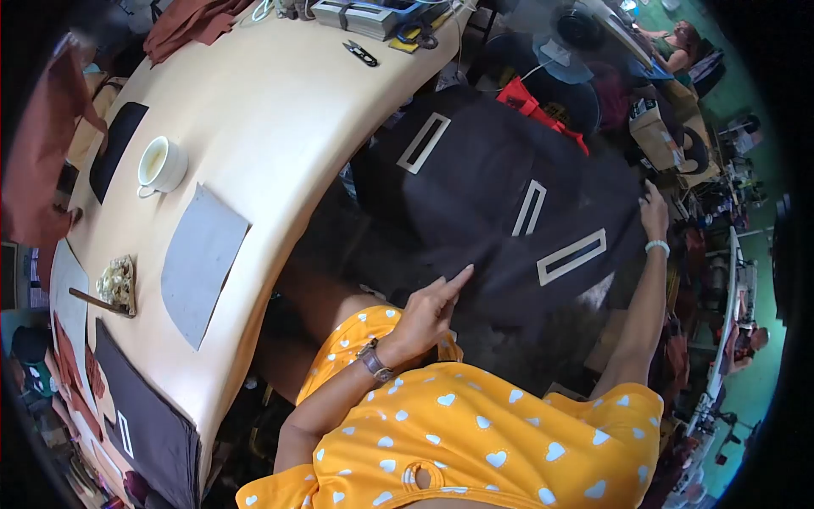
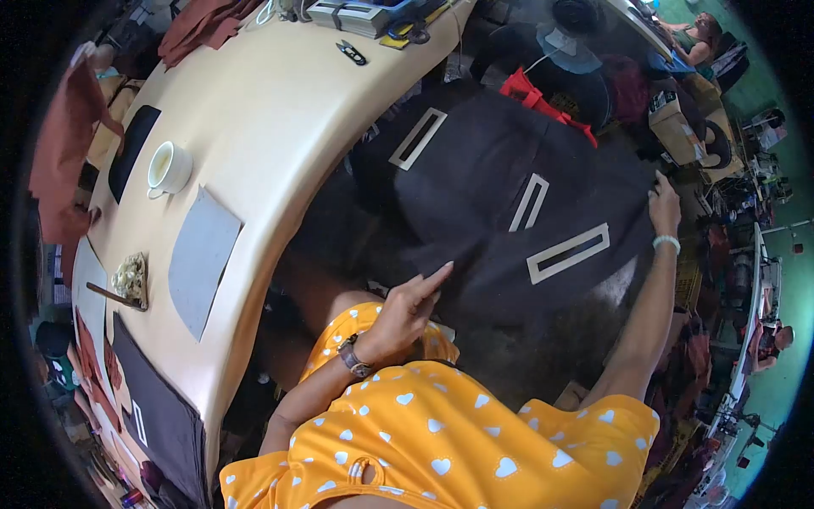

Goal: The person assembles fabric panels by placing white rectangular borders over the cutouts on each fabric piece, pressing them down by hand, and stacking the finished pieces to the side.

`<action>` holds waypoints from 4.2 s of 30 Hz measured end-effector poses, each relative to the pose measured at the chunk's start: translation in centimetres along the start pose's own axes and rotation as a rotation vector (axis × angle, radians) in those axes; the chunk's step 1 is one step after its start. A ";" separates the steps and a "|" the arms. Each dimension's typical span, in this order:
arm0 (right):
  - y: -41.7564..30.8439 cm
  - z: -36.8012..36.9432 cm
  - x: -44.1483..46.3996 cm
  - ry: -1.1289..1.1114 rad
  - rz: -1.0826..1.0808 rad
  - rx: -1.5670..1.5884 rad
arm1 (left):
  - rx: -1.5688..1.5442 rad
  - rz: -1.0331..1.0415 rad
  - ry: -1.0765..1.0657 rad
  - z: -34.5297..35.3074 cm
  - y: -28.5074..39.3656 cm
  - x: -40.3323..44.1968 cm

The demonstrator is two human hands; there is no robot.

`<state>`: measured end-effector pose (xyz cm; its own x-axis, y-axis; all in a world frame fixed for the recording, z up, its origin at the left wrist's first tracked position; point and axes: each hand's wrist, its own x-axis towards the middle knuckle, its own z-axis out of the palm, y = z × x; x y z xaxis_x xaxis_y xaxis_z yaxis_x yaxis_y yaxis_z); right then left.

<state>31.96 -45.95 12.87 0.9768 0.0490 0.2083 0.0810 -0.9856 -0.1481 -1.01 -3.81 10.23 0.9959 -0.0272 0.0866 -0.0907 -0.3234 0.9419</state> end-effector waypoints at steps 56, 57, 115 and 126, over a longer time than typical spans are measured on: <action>-55.8 6.4 -16.0 0.035 -0.932 1.208 | 0.633 -0.137 1.225 -14.4 -1.2 -9.0; -57.1 5.8 -18.2 -0.026 -0.981 1.229 | 0.807 -0.169 1.314 -16.1 -0.8 -10.9; -60.7 5.4 -25.6 -0.119 -1.064 0.921 | 1.109 -0.960 1.452 -29.6 -3.3 -35.3; -60.7 5.8 -25.5 -0.071 -1.074 0.891 | 0.460 -0.776 1.642 -30.3 -3.1 -39.1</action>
<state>3.25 13.56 10.97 0.3631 0.7402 0.5660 0.8583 -0.0292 -0.5123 -39.75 26.88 13.71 -0.2106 0.9597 0.1861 0.6084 -0.0204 0.7934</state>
